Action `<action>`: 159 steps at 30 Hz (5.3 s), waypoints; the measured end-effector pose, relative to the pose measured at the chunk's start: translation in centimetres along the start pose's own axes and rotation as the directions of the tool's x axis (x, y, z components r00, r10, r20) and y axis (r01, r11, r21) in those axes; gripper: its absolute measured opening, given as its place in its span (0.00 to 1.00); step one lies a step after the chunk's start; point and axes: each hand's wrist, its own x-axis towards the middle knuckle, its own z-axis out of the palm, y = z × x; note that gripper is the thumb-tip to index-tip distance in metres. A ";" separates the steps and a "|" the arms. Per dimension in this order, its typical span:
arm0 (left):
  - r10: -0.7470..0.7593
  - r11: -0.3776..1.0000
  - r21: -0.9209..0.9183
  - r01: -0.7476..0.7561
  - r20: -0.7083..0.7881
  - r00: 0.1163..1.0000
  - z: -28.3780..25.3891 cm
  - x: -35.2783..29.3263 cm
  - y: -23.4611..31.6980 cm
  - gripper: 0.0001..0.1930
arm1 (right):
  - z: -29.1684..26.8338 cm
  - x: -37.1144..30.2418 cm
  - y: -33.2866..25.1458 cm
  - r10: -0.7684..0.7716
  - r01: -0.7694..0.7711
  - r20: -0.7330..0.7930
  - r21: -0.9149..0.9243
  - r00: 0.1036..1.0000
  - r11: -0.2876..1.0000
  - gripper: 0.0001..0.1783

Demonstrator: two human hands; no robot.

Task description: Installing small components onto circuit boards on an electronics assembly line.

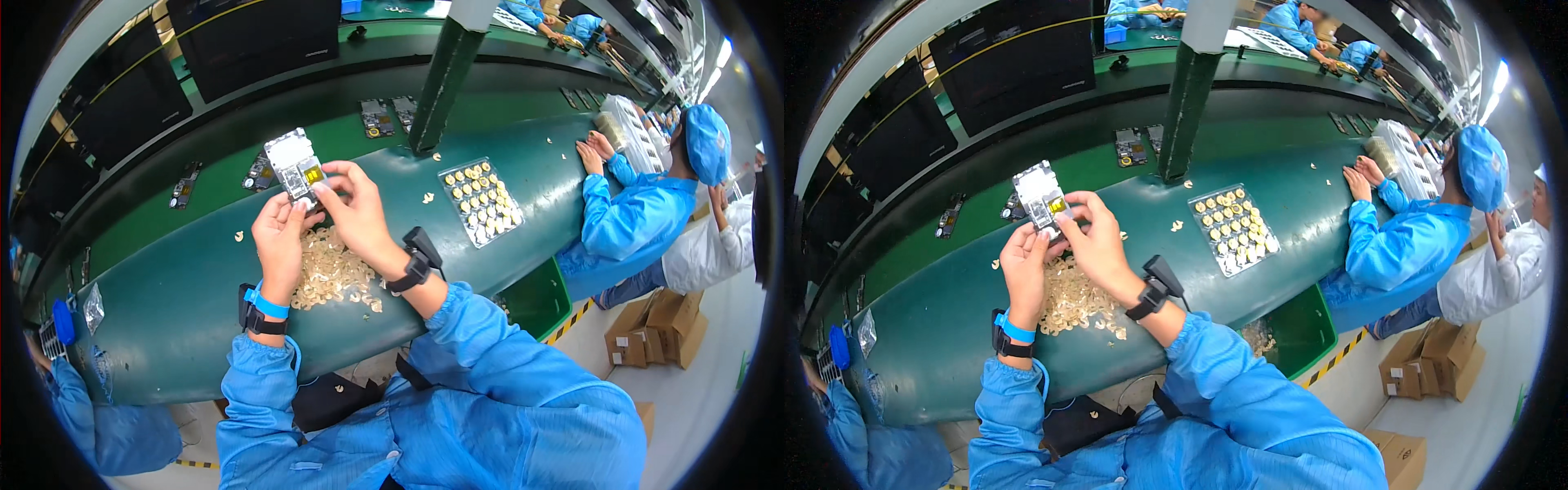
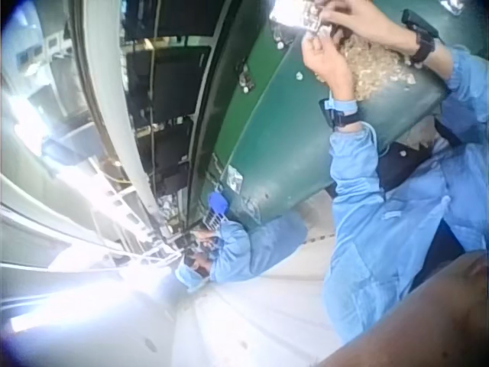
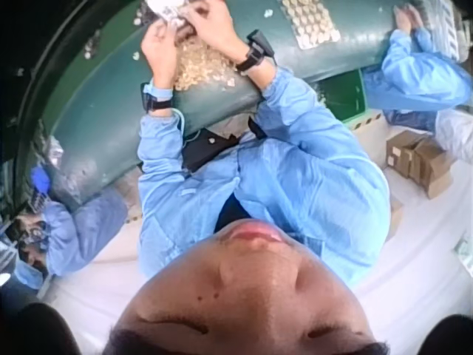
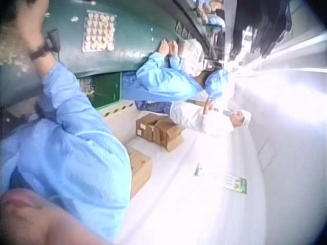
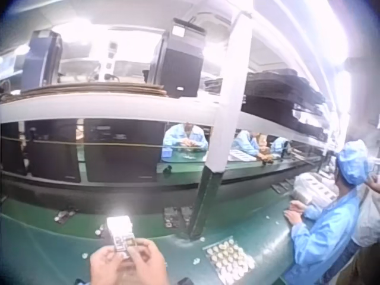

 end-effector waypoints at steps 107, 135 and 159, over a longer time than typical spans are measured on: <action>0.098 0.992 0.087 -0.089 -0.099 0.990 -2.2 0.2 1.7 0.11 | -4.3 1.6 -1.7 -0.159 0.383 0.606 -0.261 0.780 0.886 0.06; 0.140 0.959 0.239 -0.154 0.075 0.987 -0.3 -1.3 0.9 0.07 | -3.1 1.5 -1.6 -0.615 0.762 0.451 -0.350 0.647 0.545 0.10; 0.215 0.736 0.555 -0.388 0.351 0.911 -1.2 -0.2 2.2 0.13 | -4.7 2.3 -2.3 -0.057 0.106 0.449 -0.085 0.892 0.991 0.03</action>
